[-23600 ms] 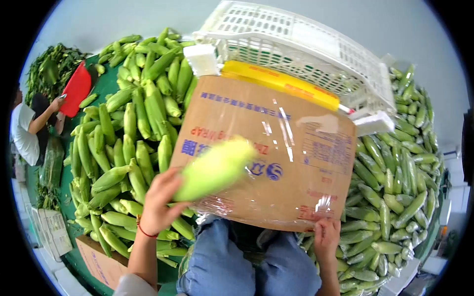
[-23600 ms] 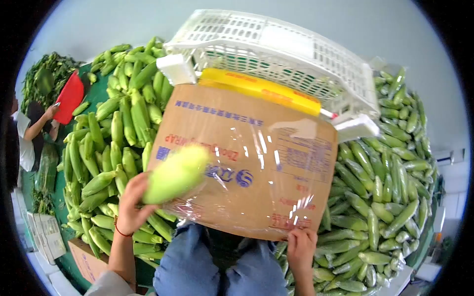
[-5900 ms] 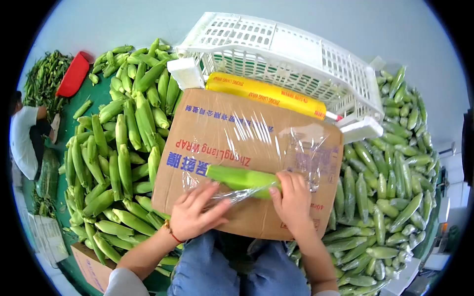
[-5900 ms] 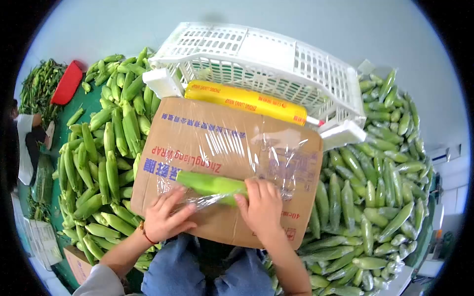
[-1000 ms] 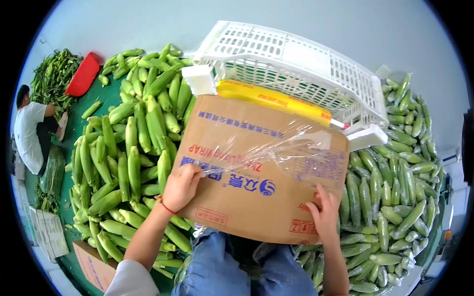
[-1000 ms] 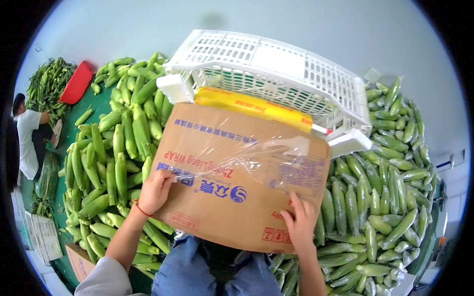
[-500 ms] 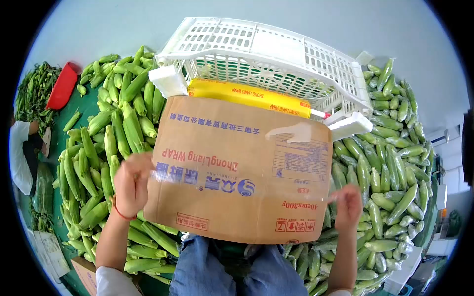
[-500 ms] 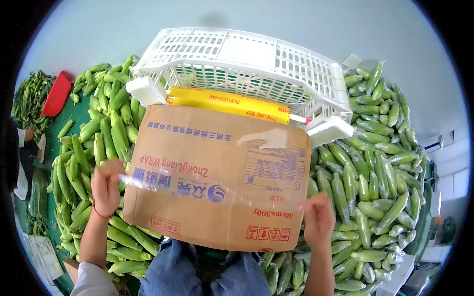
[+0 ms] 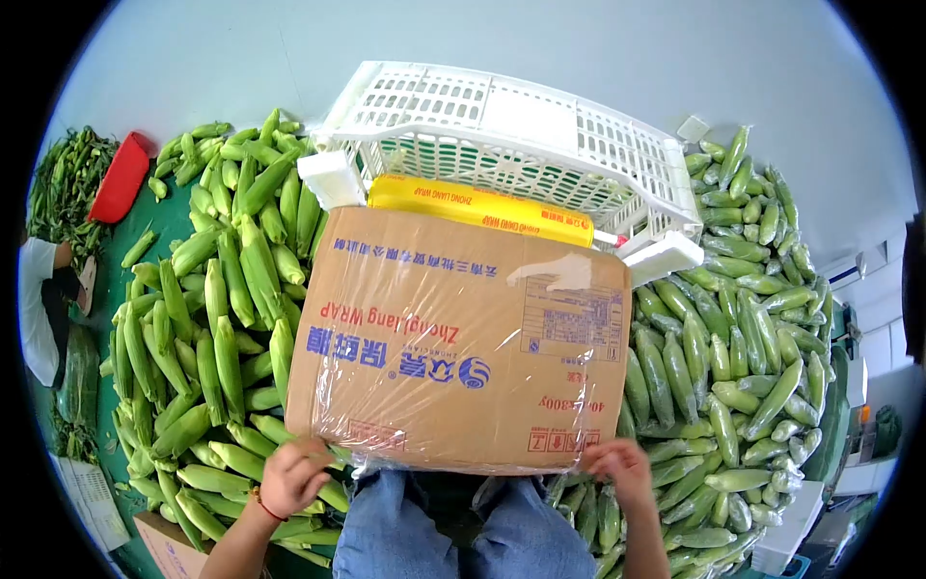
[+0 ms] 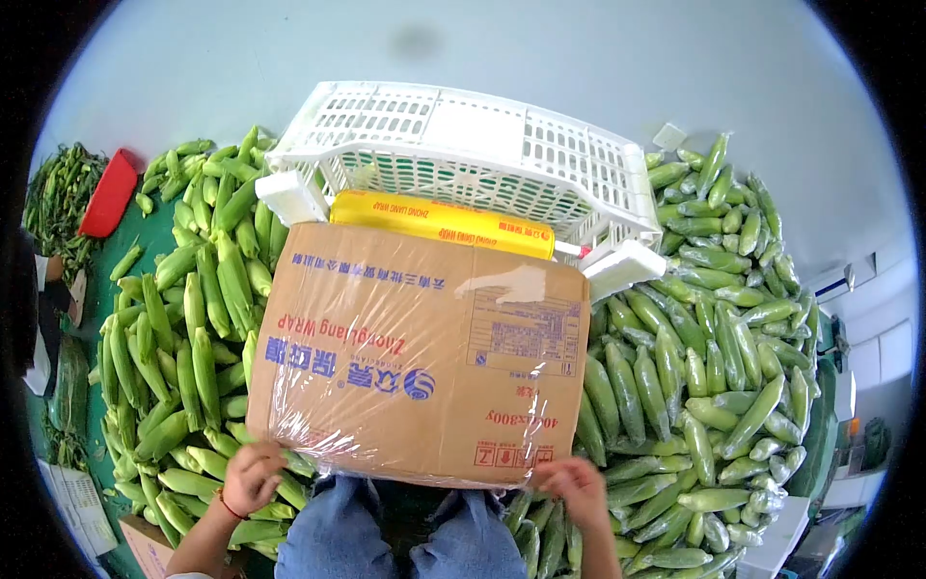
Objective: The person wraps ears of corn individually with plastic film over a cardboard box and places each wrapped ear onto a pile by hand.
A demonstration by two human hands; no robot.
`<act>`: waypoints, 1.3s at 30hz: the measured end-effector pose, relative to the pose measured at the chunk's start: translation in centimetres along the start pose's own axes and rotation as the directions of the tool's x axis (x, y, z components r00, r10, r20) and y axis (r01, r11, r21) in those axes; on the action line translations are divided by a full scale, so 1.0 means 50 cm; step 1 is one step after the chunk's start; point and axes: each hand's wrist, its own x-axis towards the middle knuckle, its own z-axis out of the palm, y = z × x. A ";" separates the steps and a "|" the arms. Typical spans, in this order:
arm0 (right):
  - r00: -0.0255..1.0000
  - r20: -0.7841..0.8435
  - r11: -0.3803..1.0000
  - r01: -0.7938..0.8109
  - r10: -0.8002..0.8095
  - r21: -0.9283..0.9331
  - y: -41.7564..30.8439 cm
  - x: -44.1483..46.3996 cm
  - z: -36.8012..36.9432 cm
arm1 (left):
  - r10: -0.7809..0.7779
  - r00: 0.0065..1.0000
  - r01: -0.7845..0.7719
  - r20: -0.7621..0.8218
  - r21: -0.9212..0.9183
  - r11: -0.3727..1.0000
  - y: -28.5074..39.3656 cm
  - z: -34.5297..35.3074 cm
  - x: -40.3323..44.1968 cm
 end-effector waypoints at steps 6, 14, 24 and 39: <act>0.952 -0.291 0.981 0.138 -0.095 0.133 0.052 0.281 -0.153 | -0.448 0.796 0.440 -0.407 -0.119 0.890 -0.208 -0.069 0.203; 0.979 -0.201 0.703 0.171 -0.042 0.690 -0.004 0.707 -0.090 | -0.804 0.580 0.571 0.128 -0.768 0.290 -0.506 0.013 0.625; 0.943 -0.333 0.719 0.220 0.017 0.659 -0.063 0.797 -0.082 | -0.758 0.604 0.608 0.248 -0.758 0.237 -0.590 0.048 0.747; 0.924 -0.381 0.813 0.198 0.031 0.547 -0.076 0.800 -0.081 | -0.720 0.621 0.629 0.309 -0.745 0.223 -0.610 0.032 0.722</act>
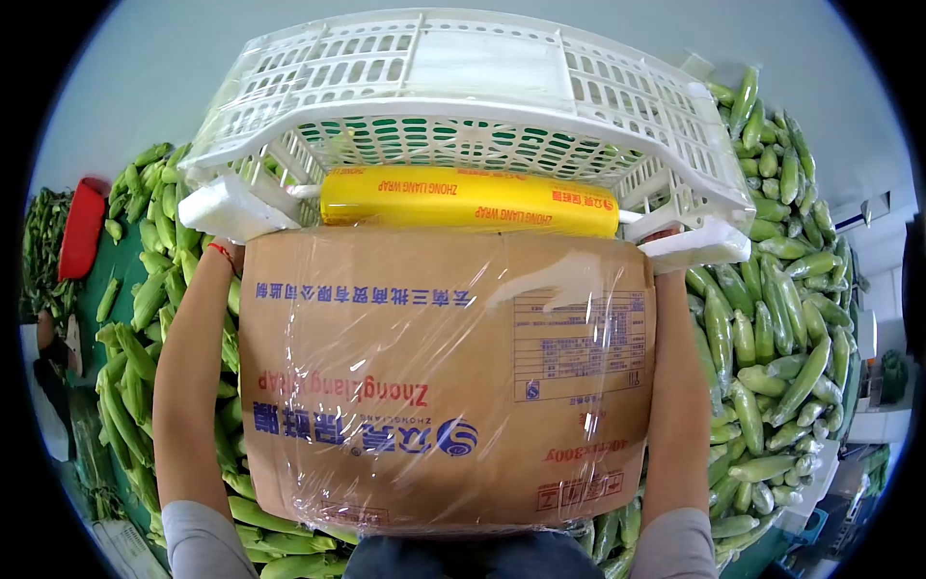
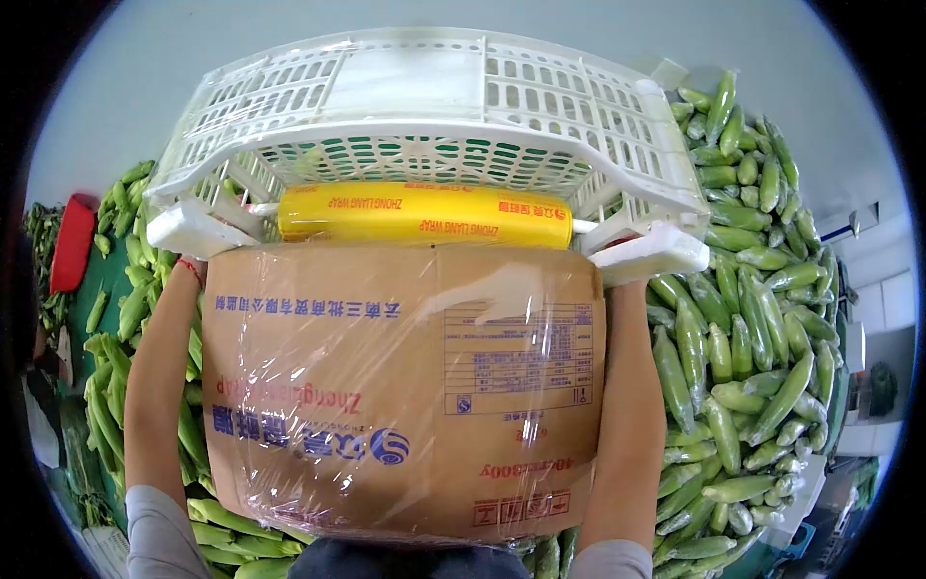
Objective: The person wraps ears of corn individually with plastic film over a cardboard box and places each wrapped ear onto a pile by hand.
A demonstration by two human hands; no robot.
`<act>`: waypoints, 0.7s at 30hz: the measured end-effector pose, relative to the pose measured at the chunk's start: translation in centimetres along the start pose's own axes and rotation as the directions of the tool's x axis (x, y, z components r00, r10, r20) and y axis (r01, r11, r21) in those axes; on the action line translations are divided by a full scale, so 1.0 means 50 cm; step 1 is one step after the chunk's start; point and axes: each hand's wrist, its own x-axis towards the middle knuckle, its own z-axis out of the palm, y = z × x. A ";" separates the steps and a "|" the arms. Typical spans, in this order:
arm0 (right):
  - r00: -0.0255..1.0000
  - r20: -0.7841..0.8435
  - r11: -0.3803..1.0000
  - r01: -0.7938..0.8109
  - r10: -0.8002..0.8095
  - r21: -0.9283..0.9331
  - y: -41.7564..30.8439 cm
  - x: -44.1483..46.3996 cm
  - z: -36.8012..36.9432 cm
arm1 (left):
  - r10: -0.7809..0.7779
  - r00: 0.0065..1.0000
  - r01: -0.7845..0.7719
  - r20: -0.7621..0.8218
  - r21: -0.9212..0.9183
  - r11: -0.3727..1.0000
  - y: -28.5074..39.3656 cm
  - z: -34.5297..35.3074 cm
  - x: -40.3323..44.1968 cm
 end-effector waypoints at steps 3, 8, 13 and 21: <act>1.000 -0.005 1.000 0.007 -0.007 -0.027 -0.006 0.009 0.001 | -0.004 1.000 0.004 0.016 -0.007 1.000 -0.003 0.006 0.003; 1.000 -0.014 0.997 0.017 -0.018 -0.078 -0.005 0.019 -0.001 | -0.003 0.999 0.004 0.043 -0.017 1.000 -0.013 0.017 0.015; 0.999 -0.017 0.984 0.047 -0.051 -0.171 -0.008 0.020 -0.004 | 0.008 0.996 -0.006 0.087 -0.016 1.000 -0.033 0.011 0.007; 0.883 0.171 0.575 0.421 -0.438 -0.701 -0.031 -0.348 -0.154 | 0.632 0.699 -0.503 -0.335 0.398 0.767 -0.098 -0.075 -0.338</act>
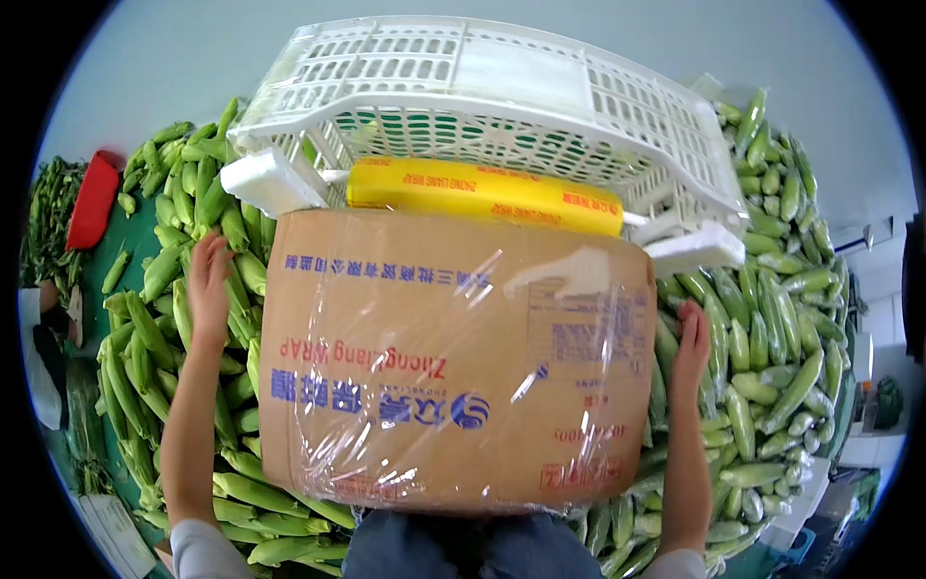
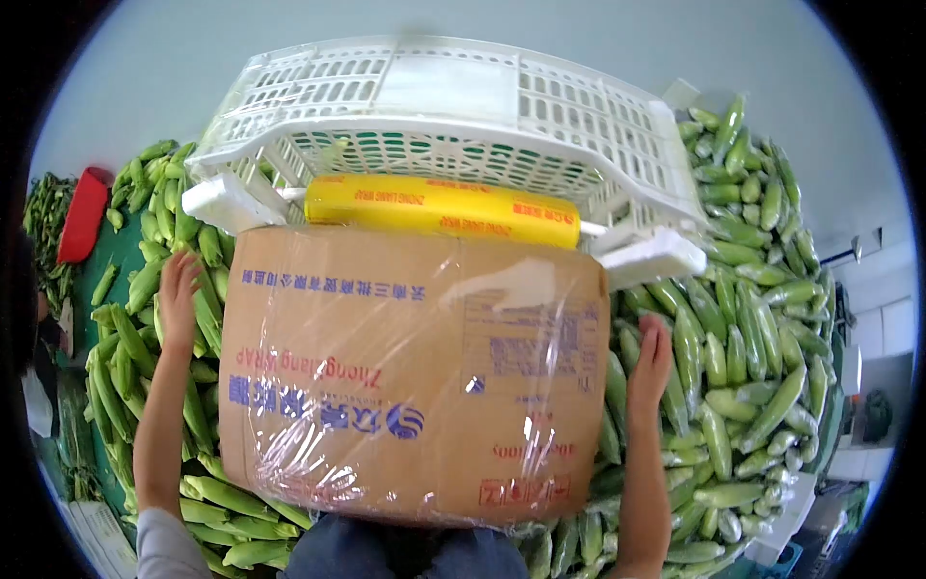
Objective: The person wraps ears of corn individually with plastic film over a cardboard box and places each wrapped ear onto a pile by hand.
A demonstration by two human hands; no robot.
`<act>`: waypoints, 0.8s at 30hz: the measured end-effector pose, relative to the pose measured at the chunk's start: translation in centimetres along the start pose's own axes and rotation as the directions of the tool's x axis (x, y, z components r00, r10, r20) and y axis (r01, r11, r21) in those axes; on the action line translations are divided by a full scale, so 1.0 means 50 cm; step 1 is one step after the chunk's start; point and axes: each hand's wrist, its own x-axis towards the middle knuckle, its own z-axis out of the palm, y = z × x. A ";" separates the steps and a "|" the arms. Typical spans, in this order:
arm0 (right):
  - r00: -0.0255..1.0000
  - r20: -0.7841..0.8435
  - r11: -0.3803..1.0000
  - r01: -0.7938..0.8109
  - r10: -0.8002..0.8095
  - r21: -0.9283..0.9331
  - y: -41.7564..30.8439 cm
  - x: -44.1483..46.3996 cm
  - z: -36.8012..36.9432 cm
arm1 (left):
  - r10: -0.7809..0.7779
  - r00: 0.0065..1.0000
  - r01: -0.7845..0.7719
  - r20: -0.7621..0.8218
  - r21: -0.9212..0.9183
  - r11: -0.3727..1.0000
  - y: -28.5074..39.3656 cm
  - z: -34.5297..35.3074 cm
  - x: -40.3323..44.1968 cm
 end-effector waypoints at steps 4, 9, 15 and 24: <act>0.924 0.234 0.950 0.311 -0.302 -0.002 -0.071 -0.321 -0.116 | 0.373 0.874 -0.459 0.310 0.277 0.844 0.098 -0.137 -0.343; 0.666 0.528 0.710 0.686 -0.526 -0.159 -0.155 -0.453 -0.105 | 0.426 0.718 -0.678 0.551 0.416 0.606 0.208 -0.117 -0.508; 0.596 0.552 0.718 0.696 -0.583 0.006 -0.128 -0.427 -0.113 | 0.465 0.658 -0.727 0.592 0.341 0.595 0.185 -0.115 -0.498; 0.786 0.600 0.937 -0.077 -0.153 0.340 -0.163 -0.424 -0.157 | 0.688 0.468 -0.876 0.555 0.192 0.442 0.243 -0.166 -0.484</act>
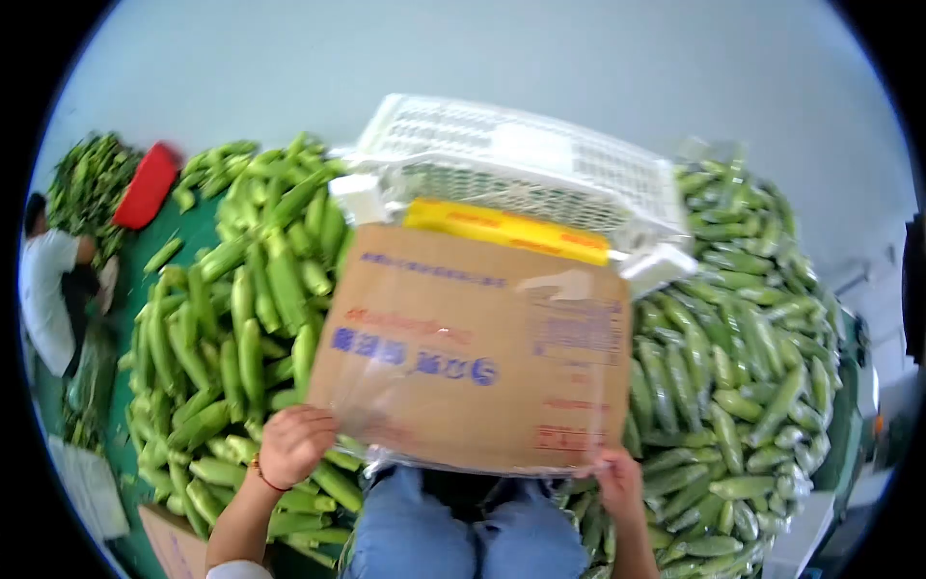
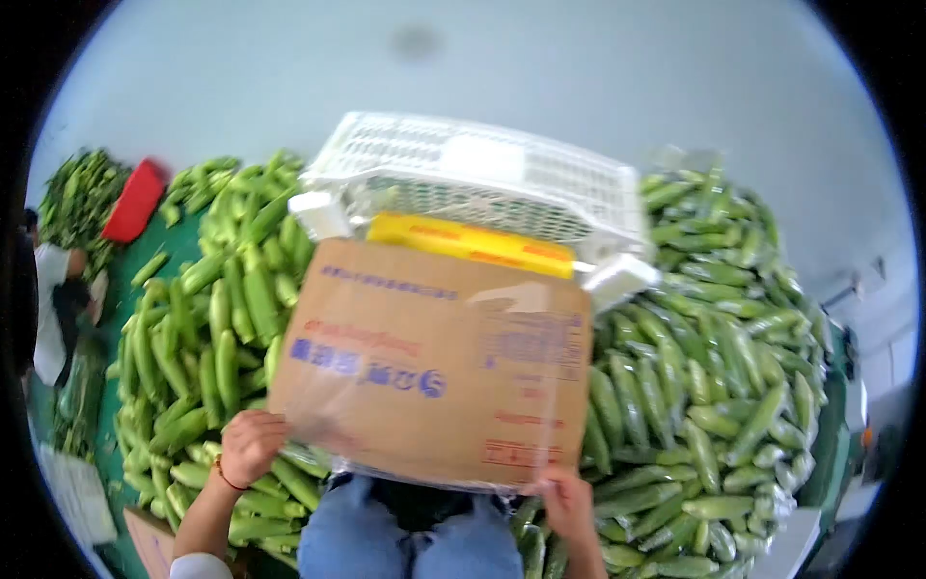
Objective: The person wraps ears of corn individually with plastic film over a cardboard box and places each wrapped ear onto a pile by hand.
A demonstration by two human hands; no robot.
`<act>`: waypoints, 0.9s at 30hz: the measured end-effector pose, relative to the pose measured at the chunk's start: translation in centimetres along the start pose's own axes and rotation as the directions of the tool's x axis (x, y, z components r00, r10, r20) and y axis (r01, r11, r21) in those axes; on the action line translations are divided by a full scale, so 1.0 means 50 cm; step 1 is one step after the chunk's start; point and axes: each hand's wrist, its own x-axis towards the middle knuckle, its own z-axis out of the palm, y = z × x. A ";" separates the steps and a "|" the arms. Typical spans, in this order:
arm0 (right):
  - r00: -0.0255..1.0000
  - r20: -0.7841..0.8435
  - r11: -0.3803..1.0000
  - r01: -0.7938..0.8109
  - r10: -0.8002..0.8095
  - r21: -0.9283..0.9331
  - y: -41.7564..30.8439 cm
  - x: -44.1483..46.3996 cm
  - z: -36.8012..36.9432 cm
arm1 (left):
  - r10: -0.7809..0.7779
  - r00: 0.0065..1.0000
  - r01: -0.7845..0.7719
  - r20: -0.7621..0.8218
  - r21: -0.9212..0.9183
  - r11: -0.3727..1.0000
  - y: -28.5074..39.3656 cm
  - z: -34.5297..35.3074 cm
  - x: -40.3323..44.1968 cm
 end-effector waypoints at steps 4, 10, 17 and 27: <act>0.986 0.027 0.817 -0.120 0.163 -0.564 0.058 -0.003 0.017 | -0.117 0.958 0.119 0.262 0.009 0.993 0.033 0.042 -0.067; 0.975 0.031 0.836 -0.170 0.218 -0.521 0.059 0.016 0.019 | -0.549 0.826 0.536 0.125 0.127 0.835 -0.015 0.184 -0.297; 0.980 0.080 0.894 -0.130 0.181 -0.428 0.055 0.044 0.026 | -0.955 -0.045 0.997 0.292 -0.054 -0.063 -0.282 0.361 -0.390; 0.915 0.038 0.831 -0.347 0.402 -0.435 -0.020 0.052 0.048 | -0.981 0.045 0.705 0.189 -0.702 -0.103 -0.135 0.163 -0.236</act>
